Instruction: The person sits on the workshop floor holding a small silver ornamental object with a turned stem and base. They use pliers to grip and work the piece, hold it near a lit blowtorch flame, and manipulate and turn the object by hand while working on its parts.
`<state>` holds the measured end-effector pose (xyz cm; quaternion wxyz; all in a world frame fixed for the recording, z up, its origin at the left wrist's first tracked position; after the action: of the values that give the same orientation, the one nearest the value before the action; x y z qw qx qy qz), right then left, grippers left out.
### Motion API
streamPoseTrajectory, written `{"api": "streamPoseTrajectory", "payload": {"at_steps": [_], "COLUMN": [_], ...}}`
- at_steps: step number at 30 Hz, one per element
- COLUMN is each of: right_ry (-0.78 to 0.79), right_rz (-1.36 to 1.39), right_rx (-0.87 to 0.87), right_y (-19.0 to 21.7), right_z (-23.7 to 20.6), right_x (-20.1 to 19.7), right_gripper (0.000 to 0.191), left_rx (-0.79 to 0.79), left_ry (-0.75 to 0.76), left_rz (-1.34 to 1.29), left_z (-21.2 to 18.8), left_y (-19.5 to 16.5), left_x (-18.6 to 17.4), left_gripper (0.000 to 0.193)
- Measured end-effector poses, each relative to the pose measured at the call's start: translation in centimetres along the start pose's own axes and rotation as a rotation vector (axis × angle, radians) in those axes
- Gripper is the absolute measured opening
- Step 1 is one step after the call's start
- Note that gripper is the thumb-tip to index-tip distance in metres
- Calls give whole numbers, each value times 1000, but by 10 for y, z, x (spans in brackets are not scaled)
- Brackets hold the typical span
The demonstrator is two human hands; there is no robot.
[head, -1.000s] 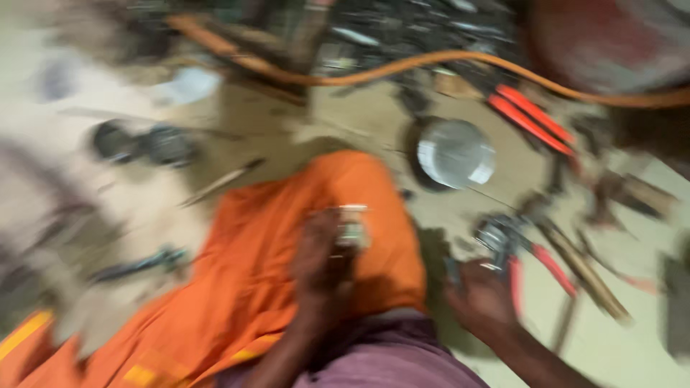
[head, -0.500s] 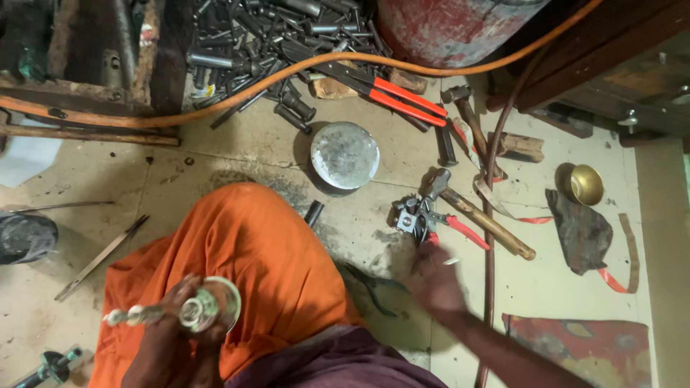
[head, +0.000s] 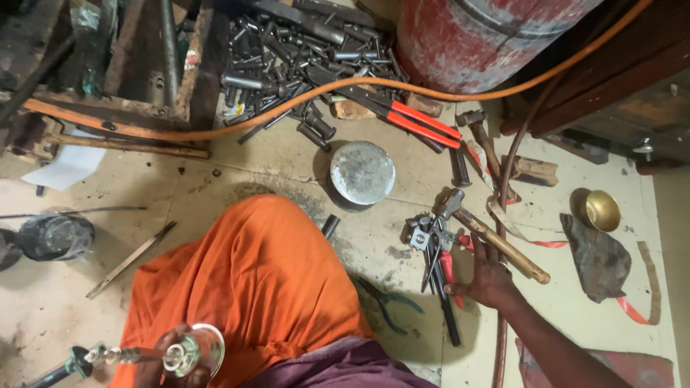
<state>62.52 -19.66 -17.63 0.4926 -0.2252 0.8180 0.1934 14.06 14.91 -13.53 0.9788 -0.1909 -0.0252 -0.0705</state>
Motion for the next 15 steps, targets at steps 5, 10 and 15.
{"api": "streamPoseTrajectory", "payload": {"at_steps": [5,10,15], "right_ry": [26,104,16], "right_rz": [-33,-225,-446], "right_rx": [-32,71,4], "right_y": [5,7,5], "right_z": [13,16,10], "right_x": [-4,8,12], "right_gripper": [160,145,131], "left_rx": [-312,-842,-1104], "left_ry": [156,423,379], "left_rz": [-91,-164,60], "left_z": [-14,-24,32], "left_y": [21,22,-18], "left_x": [-13,-14,8], "left_gripper": [65,69,54]}}
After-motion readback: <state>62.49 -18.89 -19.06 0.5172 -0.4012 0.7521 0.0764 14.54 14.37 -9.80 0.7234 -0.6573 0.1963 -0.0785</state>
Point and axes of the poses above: each hand's wrist, its own z-axis towards the middle knuckle, its own x-axis out of the palm, y = z × x, the point moved 10 cm from there along z, towards the middle knuckle, and after that the axes turned 7 degrees about -x, right-handed, at the moved point
